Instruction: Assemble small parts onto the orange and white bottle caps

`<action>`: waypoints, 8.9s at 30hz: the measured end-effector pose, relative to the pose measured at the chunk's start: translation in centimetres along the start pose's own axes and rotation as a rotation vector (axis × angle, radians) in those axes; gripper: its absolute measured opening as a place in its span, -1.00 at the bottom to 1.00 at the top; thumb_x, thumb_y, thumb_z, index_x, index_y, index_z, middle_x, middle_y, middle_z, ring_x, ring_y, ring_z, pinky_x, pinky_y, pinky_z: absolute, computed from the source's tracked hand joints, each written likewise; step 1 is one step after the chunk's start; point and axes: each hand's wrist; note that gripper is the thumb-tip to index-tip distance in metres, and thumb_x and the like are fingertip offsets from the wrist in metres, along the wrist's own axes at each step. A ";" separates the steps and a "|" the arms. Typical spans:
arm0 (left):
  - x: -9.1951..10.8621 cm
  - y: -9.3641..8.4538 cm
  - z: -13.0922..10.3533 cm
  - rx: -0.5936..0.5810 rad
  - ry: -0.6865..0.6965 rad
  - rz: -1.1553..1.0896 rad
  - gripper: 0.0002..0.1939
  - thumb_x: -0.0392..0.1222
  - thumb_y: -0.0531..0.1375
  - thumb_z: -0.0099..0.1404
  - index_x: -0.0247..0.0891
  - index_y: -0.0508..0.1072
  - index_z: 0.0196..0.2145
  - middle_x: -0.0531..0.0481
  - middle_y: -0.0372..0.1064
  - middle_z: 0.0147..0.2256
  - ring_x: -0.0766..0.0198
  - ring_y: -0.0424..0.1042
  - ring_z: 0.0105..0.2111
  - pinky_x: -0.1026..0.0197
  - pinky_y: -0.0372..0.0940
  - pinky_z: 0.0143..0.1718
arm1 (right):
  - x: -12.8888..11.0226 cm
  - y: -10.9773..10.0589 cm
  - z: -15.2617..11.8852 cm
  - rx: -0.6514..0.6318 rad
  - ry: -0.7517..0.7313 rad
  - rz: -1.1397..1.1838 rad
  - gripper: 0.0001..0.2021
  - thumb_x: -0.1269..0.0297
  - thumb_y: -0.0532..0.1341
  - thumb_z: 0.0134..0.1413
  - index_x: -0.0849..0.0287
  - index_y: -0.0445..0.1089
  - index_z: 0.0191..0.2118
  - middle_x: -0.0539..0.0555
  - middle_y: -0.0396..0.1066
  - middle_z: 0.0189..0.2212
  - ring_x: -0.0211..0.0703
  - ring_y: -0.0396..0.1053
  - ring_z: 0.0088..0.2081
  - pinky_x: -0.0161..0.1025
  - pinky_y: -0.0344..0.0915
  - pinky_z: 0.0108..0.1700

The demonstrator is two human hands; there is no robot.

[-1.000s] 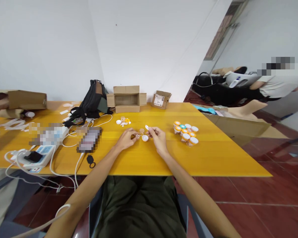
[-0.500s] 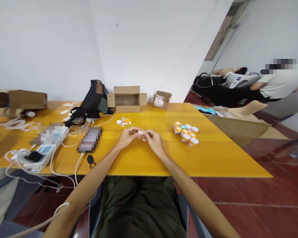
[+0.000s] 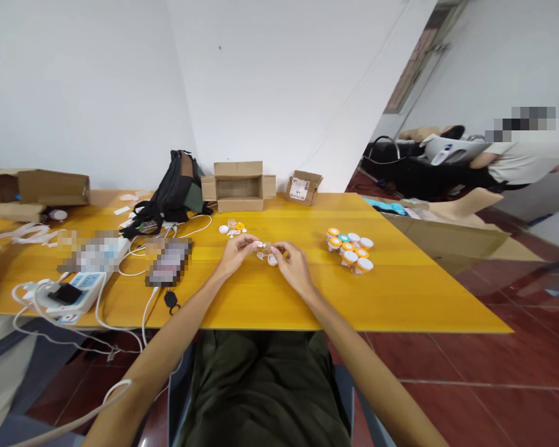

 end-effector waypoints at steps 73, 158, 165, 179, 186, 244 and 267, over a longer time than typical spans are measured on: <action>1.6 0.7 -0.7 -0.225 -0.104 -0.196 -0.56 0.13 0.36 0.14 -0.32 0.63 -0.23 -0.05 0.54 -0.44 0.34 0.40 -0.51 0.24 0.32 -0.37 | 0.6 -0.4 -0.2 -0.159 -0.326 -0.247 -0.70 0.35 0.00 0.29 0.07 0.40 -0.42 0.04 0.41 -0.52 -0.08 0.35 -0.41 -0.21 0.27 -0.29; -0.9 0.1 -0.4 -0.244 0.144 0.493 -0.83 -0.20 0.37 0.16 -0.21 0.49 -0.29 -0.04 0.40 -0.18 0.19 0.37 -0.20 0.14 0.31 -0.10 | 2.1 -0.2 -0.1 -0.157 0.010 -0.309 -0.72 0.41 0.20 0.02 0.06 0.34 -0.10 0.13 0.52 -0.08 0.02 0.48 -0.04 -0.05 0.40 -0.01; -1.0 0.6 -0.2 -0.205 0.137 0.500 -0.94 -0.24 0.31 0.21 -0.21 0.49 -0.35 -0.02 0.36 -0.21 0.23 0.38 -0.24 0.19 0.32 -0.17 | 2.3 -0.5 -0.2 -0.171 -0.008 -0.294 -0.70 0.38 0.24 0.02 0.04 0.35 -0.08 0.13 0.51 -0.07 0.01 0.48 -0.05 -0.05 0.41 -0.03; 0.2 1.1 -1.0 -0.168 0.243 0.662 -0.70 -0.18 0.41 0.11 -0.18 0.44 -0.21 -0.05 0.38 -0.16 0.08 0.34 -0.07 0.06 0.24 0.02 | 0.9 -0.9 0.2 -0.177 0.035 -0.097 -0.80 0.33 0.28 -0.02 0.10 0.38 -0.20 0.09 0.55 -0.22 -0.07 0.51 -0.21 -0.09 0.44 -0.10; 0.6 1.5 -1.8 -0.145 0.305 0.768 -0.90 -0.16 0.26 0.26 -0.18 0.42 -0.30 -0.01 0.40 -0.33 0.14 0.37 -0.25 0.10 0.29 -0.14 | 1.2 -0.3 0.2 -0.235 0.033 0.206 -0.70 0.19 0.38 -0.07 0.10 0.42 -0.18 0.05 0.56 -0.27 -0.11 0.53 -0.23 -0.14 0.48 -0.13; 0.1 1.2 -1.5 -0.194 0.220 0.819 -0.78 -0.04 0.39 0.13 -0.16 0.51 -0.32 -0.01 0.25 -0.26 0.12 0.25 -0.19 0.02 0.25 -0.04 | 0.8 -1.1 0.3 -0.272 0.035 0.073 -0.81 0.11 0.27 0.11 0.09 0.53 -0.26 0.09 0.59 -0.32 -0.10 0.53 -0.30 -0.19 0.47 -0.26; 0.2 1.0 -1.6 -0.261 0.214 0.825 -0.77 -0.12 0.38 0.11 -0.13 0.48 -0.27 -0.02 0.23 -0.19 0.07 0.25 -0.12 -0.01 0.24 0.03 | 3.0 -2.4 1.1 -0.211 0.179 0.094 -0.73 0.00 0.26 0.04 0.10 0.52 -0.40 0.05 0.54 -0.47 -0.08 0.49 -0.40 -0.15 0.45 -0.32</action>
Point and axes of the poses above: each hand's wrist, its own z-axis towards the middle knuckle, its own y-axis out of the palm, x = y × z
